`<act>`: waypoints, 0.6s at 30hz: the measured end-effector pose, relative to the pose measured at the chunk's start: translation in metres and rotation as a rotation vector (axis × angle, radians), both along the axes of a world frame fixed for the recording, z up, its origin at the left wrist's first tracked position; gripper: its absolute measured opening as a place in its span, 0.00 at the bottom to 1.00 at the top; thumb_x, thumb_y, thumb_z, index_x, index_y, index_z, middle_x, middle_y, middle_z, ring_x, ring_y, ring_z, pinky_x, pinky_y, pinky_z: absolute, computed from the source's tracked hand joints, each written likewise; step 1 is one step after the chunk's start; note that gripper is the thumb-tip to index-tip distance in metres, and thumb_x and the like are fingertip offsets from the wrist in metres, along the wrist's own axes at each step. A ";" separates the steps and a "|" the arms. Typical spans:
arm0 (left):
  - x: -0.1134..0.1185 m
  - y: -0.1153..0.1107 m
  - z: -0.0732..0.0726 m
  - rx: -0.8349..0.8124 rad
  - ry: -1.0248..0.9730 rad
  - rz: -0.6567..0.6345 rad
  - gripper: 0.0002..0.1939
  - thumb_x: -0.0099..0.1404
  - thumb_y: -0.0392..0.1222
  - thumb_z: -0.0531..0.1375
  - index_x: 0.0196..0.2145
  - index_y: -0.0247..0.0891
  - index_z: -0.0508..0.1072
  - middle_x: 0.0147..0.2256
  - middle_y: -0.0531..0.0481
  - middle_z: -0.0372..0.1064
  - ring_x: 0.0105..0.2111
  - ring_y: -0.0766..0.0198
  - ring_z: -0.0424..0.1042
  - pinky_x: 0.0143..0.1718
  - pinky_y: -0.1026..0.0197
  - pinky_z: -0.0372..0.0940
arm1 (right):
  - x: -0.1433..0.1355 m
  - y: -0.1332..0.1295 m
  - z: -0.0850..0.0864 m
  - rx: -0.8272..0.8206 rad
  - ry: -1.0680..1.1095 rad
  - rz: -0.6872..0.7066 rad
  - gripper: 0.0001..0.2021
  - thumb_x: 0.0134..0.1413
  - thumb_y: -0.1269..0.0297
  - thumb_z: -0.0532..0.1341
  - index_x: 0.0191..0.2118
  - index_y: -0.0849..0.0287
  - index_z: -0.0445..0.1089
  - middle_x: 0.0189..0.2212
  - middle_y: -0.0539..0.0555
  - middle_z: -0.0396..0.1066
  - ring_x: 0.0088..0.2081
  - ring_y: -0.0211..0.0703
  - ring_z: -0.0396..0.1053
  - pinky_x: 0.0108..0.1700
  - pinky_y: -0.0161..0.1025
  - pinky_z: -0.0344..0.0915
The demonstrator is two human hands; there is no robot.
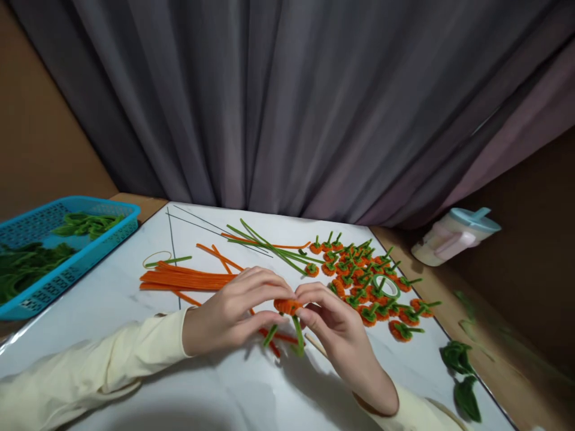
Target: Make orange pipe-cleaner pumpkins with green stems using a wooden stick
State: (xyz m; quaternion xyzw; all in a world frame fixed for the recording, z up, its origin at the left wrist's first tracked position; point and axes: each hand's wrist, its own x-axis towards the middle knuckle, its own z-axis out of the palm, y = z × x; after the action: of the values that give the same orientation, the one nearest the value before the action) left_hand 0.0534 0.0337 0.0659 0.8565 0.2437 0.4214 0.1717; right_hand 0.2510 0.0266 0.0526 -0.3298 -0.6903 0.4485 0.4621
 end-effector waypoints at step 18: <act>0.009 -0.007 0.012 -0.125 -0.195 0.121 0.07 0.61 0.32 0.59 0.38 0.37 0.74 0.32 0.47 0.74 0.32 0.63 0.73 0.34 0.63 0.68 | -0.003 0.003 0.028 0.207 -0.041 -0.104 0.05 0.57 0.66 0.58 0.34 0.58 0.71 0.31 0.53 0.72 0.33 0.39 0.70 0.32 0.33 0.68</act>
State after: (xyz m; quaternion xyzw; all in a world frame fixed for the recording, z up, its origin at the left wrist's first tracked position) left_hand 0.0627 0.0265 0.0777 0.7827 0.3029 0.4964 0.2220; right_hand 0.2478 0.0293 0.0802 -0.3246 -0.7242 0.3433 0.5022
